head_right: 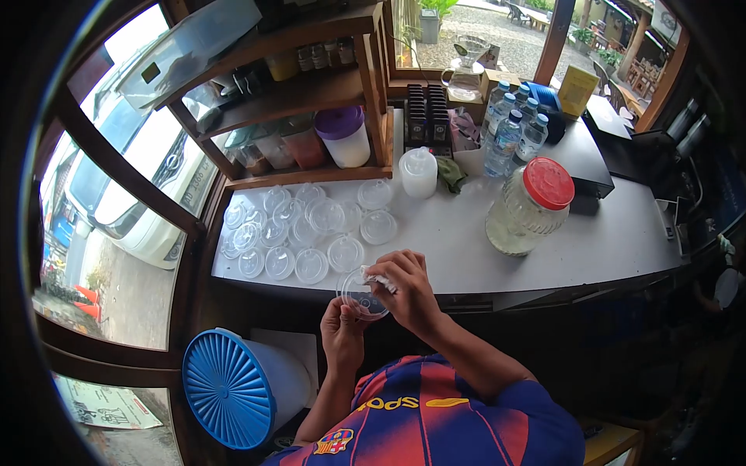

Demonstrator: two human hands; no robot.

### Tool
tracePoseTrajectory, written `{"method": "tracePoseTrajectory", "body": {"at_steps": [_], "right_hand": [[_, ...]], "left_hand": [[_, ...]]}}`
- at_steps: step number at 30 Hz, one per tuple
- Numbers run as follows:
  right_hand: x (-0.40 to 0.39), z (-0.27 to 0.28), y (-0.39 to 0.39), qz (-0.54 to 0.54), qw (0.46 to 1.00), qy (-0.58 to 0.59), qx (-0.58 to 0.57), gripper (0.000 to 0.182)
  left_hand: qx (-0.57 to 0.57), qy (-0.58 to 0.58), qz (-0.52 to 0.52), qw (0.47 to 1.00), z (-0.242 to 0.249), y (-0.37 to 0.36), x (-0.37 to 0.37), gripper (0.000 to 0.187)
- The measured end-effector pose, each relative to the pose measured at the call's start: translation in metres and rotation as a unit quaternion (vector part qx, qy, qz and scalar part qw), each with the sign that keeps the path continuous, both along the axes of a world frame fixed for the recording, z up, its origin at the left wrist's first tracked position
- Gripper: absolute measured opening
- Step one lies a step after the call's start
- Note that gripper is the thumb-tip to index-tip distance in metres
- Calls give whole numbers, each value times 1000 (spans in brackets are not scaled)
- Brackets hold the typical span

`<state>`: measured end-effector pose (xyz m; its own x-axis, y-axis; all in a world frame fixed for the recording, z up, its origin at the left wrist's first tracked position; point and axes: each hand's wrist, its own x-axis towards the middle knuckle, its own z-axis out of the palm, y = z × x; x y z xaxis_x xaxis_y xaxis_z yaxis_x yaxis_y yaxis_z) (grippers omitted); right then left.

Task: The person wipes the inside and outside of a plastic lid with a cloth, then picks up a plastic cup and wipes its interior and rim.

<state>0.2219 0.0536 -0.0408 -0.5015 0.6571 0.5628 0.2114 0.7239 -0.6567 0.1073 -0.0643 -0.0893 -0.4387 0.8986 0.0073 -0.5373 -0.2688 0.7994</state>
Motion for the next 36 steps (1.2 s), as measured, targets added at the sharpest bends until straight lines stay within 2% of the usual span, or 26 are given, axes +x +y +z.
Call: {"method": "tracePoseTrajectory", "body": {"at_steps": [3, 7, 12, 14, 16, 19, 23, 27, 31, 35, 36], "right_hand": [[3, -10, -4, 67, 996, -15, -53, 23], [21, -6, 9, 114, 990, -67, -50, 20], [55, -7, 70, 48, 989, -112, -81, 17], [67, -20, 94, 11, 993, -72, -93, 16], [79, -24, 111, 31, 983, -48, -177, 18], [87, -39, 125, 55, 942, 31, -329, 15], [95, -52, 131, 75, 934, -33, -347, 16], [104, -67, 132, 136, 903, -41, -405, 17], [109, -93, 140, 163, 855, -49, -490, 17], [107, -101, 155, 195, 789, 75, -578, 23], [105, -97, 159, 200, 787, 88, -577, 24]], "left_hand": [[-12, -12, 61, 998, -6, 20, 7, 24], [-20, -10, 106, 994, -12, 38, 15, 21], [-22, 11, 99, 995, -10, 66, 20, 22], [-6, 27, 89, 996, -11, 78, 13, 22], [-18, 56, 104, 993, -5, 88, 7, 23], [-23, 53, 126, 990, -5, 106, -3, 23], [-104, 59, 225, 967, -16, 129, -19, 24], [-160, 183, 275, 930, -33, 145, -58, 25], [-202, 263, 271, 904, -22, 160, -87, 26], [-116, 145, 254, 949, 0, 171, -64, 25], [-101, 129, 243, 956, 4, 174, -54, 24]]}}
